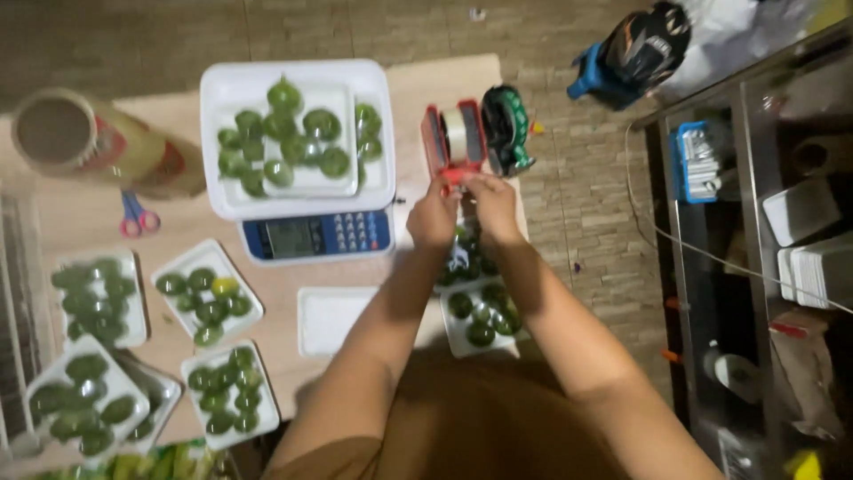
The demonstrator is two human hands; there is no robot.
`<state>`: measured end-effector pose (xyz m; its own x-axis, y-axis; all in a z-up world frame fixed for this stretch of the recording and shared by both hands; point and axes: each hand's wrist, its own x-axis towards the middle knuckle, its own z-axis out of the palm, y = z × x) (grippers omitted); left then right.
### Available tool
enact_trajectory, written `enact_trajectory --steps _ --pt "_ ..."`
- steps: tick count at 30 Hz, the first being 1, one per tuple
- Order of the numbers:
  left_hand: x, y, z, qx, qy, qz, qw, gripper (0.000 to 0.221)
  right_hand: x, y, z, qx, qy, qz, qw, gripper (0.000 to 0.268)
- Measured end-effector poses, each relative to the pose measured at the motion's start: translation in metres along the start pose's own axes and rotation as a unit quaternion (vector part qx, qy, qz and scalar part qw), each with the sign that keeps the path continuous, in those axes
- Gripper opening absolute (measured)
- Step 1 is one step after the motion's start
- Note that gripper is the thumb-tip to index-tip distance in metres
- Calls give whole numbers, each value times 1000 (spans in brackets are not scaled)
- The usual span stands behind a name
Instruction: The person is placing eggplants into white foam trays and wrapping them with clear plastic film using a manual dispenser.
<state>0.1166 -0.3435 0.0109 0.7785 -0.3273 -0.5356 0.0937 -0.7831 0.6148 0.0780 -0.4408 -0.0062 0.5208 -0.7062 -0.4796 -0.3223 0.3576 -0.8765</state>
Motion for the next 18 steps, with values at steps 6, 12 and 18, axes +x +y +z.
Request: enact_trajectory --steps 6,12,18 --pt "16 -11 5 -24 18 16 999 29 -80 -1 -39 8 10 60 998 16" --pt "35 -22 18 -6 32 26 999 29 -124 23 -71 -38 7 127 991 13" --pt "40 -34 35 -170 55 59 982 46 -133 47 -78 -53 -11 149 987 19"
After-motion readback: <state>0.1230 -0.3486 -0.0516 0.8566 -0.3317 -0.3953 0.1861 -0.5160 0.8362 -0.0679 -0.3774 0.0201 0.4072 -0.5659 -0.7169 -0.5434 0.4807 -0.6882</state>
